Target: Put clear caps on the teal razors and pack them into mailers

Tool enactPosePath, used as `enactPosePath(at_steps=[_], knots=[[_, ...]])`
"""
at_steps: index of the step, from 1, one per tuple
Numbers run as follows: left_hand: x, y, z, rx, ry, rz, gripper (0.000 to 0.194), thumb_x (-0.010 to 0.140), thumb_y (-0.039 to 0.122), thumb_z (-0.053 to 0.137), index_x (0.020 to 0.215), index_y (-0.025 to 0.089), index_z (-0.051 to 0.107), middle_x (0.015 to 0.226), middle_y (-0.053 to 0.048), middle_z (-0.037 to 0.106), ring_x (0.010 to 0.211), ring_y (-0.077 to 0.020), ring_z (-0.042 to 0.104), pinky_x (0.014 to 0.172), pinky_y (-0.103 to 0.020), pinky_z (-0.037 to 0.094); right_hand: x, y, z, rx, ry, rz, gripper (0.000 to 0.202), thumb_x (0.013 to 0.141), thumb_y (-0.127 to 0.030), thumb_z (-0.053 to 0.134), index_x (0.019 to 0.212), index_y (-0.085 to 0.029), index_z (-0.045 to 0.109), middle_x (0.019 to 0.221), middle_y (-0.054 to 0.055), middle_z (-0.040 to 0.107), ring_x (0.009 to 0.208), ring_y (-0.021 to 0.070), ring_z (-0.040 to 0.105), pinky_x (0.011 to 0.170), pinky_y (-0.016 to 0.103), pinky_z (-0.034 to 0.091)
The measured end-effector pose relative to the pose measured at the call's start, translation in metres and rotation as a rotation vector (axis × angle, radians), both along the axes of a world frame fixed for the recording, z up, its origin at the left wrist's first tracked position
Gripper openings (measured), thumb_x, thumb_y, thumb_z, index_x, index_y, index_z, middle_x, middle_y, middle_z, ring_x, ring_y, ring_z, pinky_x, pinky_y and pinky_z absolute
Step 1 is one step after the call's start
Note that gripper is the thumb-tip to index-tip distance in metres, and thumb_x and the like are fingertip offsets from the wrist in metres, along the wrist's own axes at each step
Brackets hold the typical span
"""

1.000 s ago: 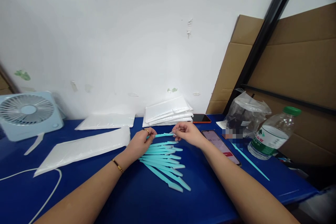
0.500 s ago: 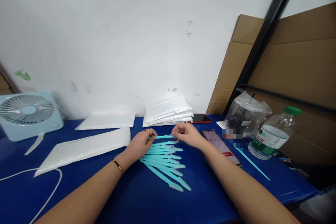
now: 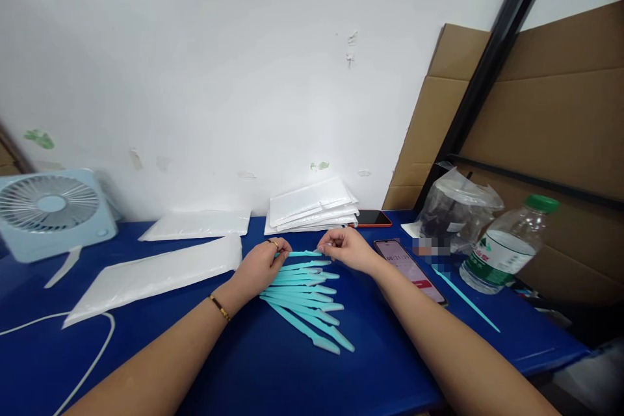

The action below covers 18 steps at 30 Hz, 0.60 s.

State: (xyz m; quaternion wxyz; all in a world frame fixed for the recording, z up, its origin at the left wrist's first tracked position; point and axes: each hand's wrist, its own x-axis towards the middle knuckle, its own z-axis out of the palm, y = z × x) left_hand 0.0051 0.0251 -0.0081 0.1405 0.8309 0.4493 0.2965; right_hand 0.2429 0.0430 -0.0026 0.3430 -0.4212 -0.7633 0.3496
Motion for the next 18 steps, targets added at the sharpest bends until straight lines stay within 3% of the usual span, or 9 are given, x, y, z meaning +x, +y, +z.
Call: enactPosePath(at_steps=[7,13,18], knots=[[-0.0019,0.0013,-0.0010,0.005,-0.011,0.010,0.020,0.086,0.029,0.038,0.088,0.021,0.057,0.083,-0.002,0.062,0.078,-0.0171,0.057,0.070,-0.027,0.041,0.0050,0.0004,0.0042,0.036,-0.042,-0.036,0.021,0.072,-0.035,0.059,0.075,-0.015,0.066,0.051,-0.002,0.048,0.047,0.0078,0.039,0.044,0.019,0.030],[0.0005,0.0006,-0.0014,0.015,-0.026,0.009,0.021,0.086,0.029,0.038,0.088,0.020,0.057,0.083,-0.002,0.062,0.078,-0.0171,0.057,0.071,-0.028,0.041,-0.0020,-0.0027,0.0028,-0.018,0.020,-0.014,0.025,0.074,-0.038,0.059,0.080,-0.014,0.065,0.056,0.000,0.054,0.049,0.0095,0.046,0.047,0.021,0.035],[0.0011,-0.0013,-0.0008,0.004,-0.007,-0.010,0.022,0.086,0.029,0.037,0.088,0.020,0.057,0.085,-0.003,0.062,0.079,-0.0177,0.056,0.073,-0.029,0.042,-0.0017,-0.0022,0.0013,0.051,-0.037,-0.034,0.023,0.073,-0.036,0.060,0.075,-0.015,0.066,0.053,-0.002,0.049,0.048,0.0081,0.040,0.045,0.020,0.031]])
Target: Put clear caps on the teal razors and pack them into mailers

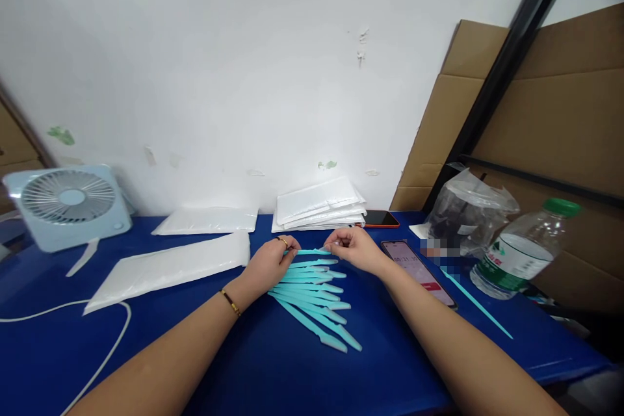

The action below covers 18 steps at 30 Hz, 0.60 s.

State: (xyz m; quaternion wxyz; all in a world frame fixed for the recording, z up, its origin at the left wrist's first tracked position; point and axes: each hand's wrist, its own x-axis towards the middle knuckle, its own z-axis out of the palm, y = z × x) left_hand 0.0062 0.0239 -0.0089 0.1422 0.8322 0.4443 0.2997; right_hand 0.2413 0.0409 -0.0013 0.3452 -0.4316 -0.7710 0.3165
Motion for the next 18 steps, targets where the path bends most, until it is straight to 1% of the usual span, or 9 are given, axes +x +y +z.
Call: enactPosePath(at_steps=[4,9,12,15,18], knots=[[-0.001,-0.001,0.002,0.003,-0.028,0.012,0.021,0.087,0.029,0.037,0.088,0.020,0.057,0.086,-0.003,0.062,0.080,-0.0173,0.056,0.072,-0.029,0.042,0.004,0.002,0.002,-0.007,0.015,-0.006,0.021,0.072,-0.034,0.060,0.075,-0.014,0.066,0.051,-0.003,0.046,0.047,0.0075,0.037,0.044,0.020,0.029],[0.000,-0.002,0.003,-0.009,-0.028,0.016,0.023,0.087,0.030,0.036,0.088,0.020,0.057,0.086,-0.004,0.062,0.081,-0.0178,0.056,0.073,-0.029,0.043,-0.001,0.000,0.000,-0.003,0.009,0.001,0.024,0.074,-0.037,0.058,0.078,-0.015,0.066,0.054,-0.001,0.051,0.048,0.0086,0.040,0.046,0.021,0.032],[0.001,-0.003,0.002,-0.007,-0.018,0.003,0.023,0.087,0.030,0.037,0.089,0.020,0.057,0.086,-0.003,0.062,0.081,-0.0177,0.056,0.073,-0.029,0.043,-0.002,-0.001,-0.001,0.016,-0.014,0.006,0.023,0.074,-0.036,0.057,0.078,-0.016,0.066,0.054,-0.002,0.051,0.048,0.0085,0.040,0.046,0.021,0.032],[0.000,-0.002,0.002,-0.007,-0.013,0.007,0.022,0.087,0.029,0.037,0.088,0.020,0.057,0.086,-0.003,0.062,0.081,-0.0177,0.056,0.073,-0.029,0.042,0.004,0.000,0.001,0.049,-0.057,-0.002,0.019,0.074,-0.033,0.057,0.076,-0.016,0.066,0.052,-0.002,0.049,0.047,0.0085,0.039,0.045,0.020,0.029],[-0.003,-0.001,0.002,-0.016,-0.013,0.028,0.022,0.087,0.029,0.037,0.088,0.020,0.056,0.086,-0.003,0.062,0.080,-0.0178,0.056,0.072,-0.029,0.043,0.012,0.003,0.003,0.093,-0.111,-0.016,0.017,0.073,-0.029,0.056,0.074,-0.016,0.066,0.053,-0.001,0.052,0.049,0.0090,0.041,0.046,0.020,0.030]])
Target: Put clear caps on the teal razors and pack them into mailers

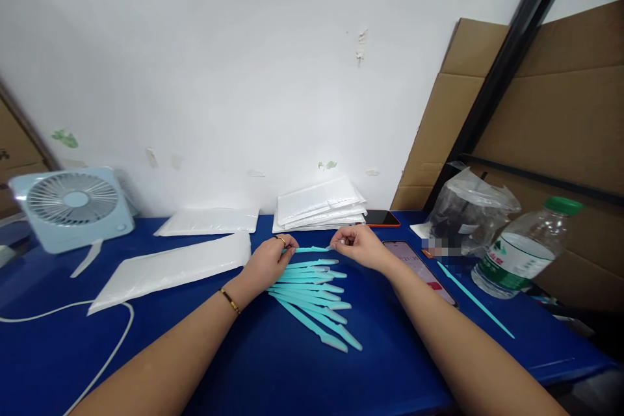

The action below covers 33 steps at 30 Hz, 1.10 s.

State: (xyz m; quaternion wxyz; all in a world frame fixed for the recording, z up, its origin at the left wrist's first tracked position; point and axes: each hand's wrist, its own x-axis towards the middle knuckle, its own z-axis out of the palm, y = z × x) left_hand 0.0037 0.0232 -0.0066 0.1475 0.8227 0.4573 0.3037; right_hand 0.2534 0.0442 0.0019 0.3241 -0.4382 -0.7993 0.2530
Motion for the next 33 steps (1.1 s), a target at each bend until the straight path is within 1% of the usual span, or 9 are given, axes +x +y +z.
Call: enactPosePath(at_steps=[5,8,11,15,17,19,22,27,33], knots=[[-0.002,0.001,-0.002,-0.009,0.030,-0.011,0.022,0.086,0.030,0.036,0.087,0.020,0.056,0.084,-0.004,0.060,0.079,-0.0180,0.055,0.072,-0.029,0.043,0.007,0.005,-0.004,0.047,-0.122,-0.012,0.016,0.072,-0.027,0.056,0.072,-0.016,0.069,0.060,0.001,0.062,0.052,0.0111,0.050,0.050,0.022,0.036],[-0.002,-0.001,-0.002,-0.029,0.058,-0.045,0.023,0.085,0.031,0.037,0.086,0.020,0.057,0.084,-0.004,0.060,0.078,-0.0178,0.055,0.071,-0.029,0.043,0.007,0.006,-0.005,0.033,-0.158,0.042,0.019,0.074,-0.026,0.055,0.078,-0.018,0.071,0.071,0.003,0.068,0.062,0.0145,0.058,0.058,0.023,0.041],[-0.001,-0.003,0.000,-0.054,0.060,-0.076,0.024,0.084,0.034,0.040,0.091,0.020,0.058,0.089,-0.005,0.059,0.080,-0.0180,0.055,0.072,-0.029,0.044,0.007,0.006,-0.003,0.036,-0.170,0.055,0.020,0.075,-0.027,0.054,0.079,-0.019,0.072,0.078,0.003,0.070,0.069,0.0166,0.061,0.063,0.025,0.044],[-0.003,-0.004,0.000,-0.062,0.072,-0.108,0.027,0.084,0.036,0.042,0.101,0.021,0.058,0.099,-0.006,0.059,0.090,-0.0191,0.054,0.078,-0.030,0.044,0.010,0.006,-0.003,0.024,-0.200,0.058,0.020,0.073,-0.022,0.054,0.081,-0.019,0.072,0.076,0.003,0.070,0.069,0.0162,0.062,0.062,0.024,0.044],[-0.004,-0.002,-0.003,-0.059,0.087,-0.117,0.026,0.084,0.033,0.042,0.101,0.021,0.058,0.101,-0.006,0.058,0.093,-0.0191,0.054,0.081,-0.031,0.043,0.011,0.007,-0.005,0.007,-0.221,0.068,0.021,0.071,-0.020,0.055,0.083,-0.018,0.072,0.075,0.003,0.070,0.066,0.0154,0.062,0.060,0.023,0.044],[-0.005,0.001,-0.006,-0.057,0.093,-0.119,0.024,0.083,0.029,0.043,0.101,0.021,0.057,0.101,-0.005,0.058,0.093,-0.0186,0.054,0.082,-0.031,0.043,0.012,0.007,-0.006,0.004,-0.242,0.071,0.020,0.070,-0.022,0.057,0.084,-0.018,0.072,0.073,0.003,0.069,0.064,0.0148,0.061,0.057,0.022,0.043],[-0.005,0.004,-0.011,-0.061,0.104,-0.103,0.023,0.081,0.023,0.044,0.100,0.021,0.058,0.096,-0.004,0.060,0.089,-0.0176,0.055,0.080,-0.030,0.044,0.013,0.008,-0.009,0.040,-0.284,0.060,0.017,0.067,-0.023,0.061,0.080,-0.018,0.071,0.070,0.003,0.067,0.060,0.0141,0.059,0.054,0.021,0.042],[-0.003,0.005,-0.011,-0.096,0.094,-0.066,0.024,0.080,0.019,0.041,0.095,0.020,0.059,0.086,-0.003,0.062,0.080,-0.0160,0.057,0.072,-0.026,0.044,0.015,0.010,-0.010,0.110,-0.365,0.031,0.018,0.063,-0.011,0.057,0.074,-0.017,0.070,0.069,0.003,0.066,0.060,0.0136,0.057,0.055,0.021,0.041],[-0.004,0.006,-0.008,-0.115,0.090,-0.031,0.024,0.084,0.025,0.037,0.092,0.022,0.059,0.083,-0.001,0.063,0.077,-0.0156,0.057,0.068,-0.025,0.042,0.016,0.011,-0.009,0.063,-0.359,0.001,0.018,0.069,-0.015,0.052,0.077,-0.016,0.068,0.073,0.004,0.067,0.064,0.0137,0.058,0.058,0.021,0.041]])
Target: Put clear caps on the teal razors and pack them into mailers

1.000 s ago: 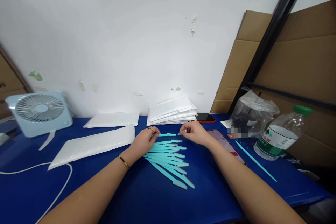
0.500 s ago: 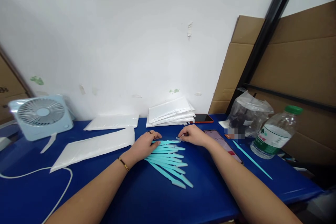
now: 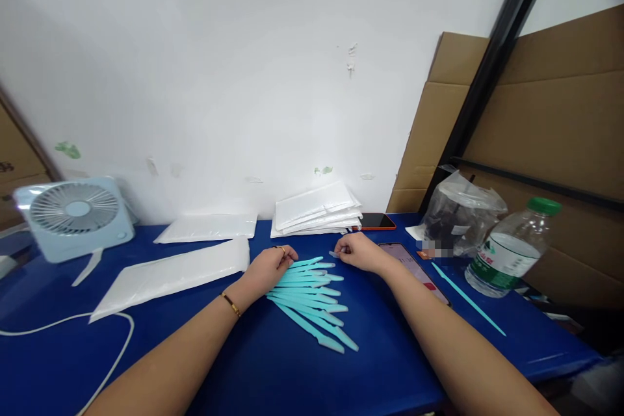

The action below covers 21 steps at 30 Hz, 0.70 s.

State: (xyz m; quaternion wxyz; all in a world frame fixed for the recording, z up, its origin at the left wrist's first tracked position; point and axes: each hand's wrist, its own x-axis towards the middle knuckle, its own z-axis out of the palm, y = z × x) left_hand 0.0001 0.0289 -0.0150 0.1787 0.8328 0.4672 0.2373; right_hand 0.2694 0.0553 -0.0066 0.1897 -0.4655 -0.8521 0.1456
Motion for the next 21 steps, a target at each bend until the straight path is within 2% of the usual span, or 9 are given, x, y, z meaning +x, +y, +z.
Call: enactPosePath(at_steps=[7,13,21], knots=[[0.0009,-0.0003,0.0016,0.037,-0.047,0.006,0.024,0.086,0.026,0.036,0.091,0.022,0.058,0.089,-0.001,0.063,0.084,-0.0163,0.058,0.072,-0.026,0.043,-0.0026,0.0001,-0.0020,-0.035,0.033,-0.010,0.012,0.068,-0.015,0.055,0.076,-0.014,0.063,0.072,0.003,0.062,0.061,0.0119,0.053,0.055,0.020,0.038],[0.0009,0.0000,0.0015,0.066,-0.086,0.006,0.024,0.087,0.026,0.035,0.092,0.021,0.058,0.087,-0.002,0.062,0.080,-0.0158,0.057,0.073,-0.027,0.043,-0.0073,-0.0035,0.0008,-0.094,0.205,0.054,0.014,0.077,-0.027,0.051,0.081,-0.015,0.058,0.065,-0.001,0.055,0.057,0.0099,0.048,0.053,0.020,0.037],[0.0023,-0.0024,0.0053,0.092,-0.098,-0.024,0.023,0.086,0.023,0.036,0.090,0.020,0.058,0.087,-0.002,0.062,0.081,-0.0155,0.057,0.074,-0.026,0.043,-0.0090,-0.0048,0.0002,-0.144,0.274,0.098,0.016,0.079,-0.030,0.052,0.082,-0.016,0.059,0.062,-0.002,0.052,0.056,0.0093,0.045,0.051,0.019,0.035]])
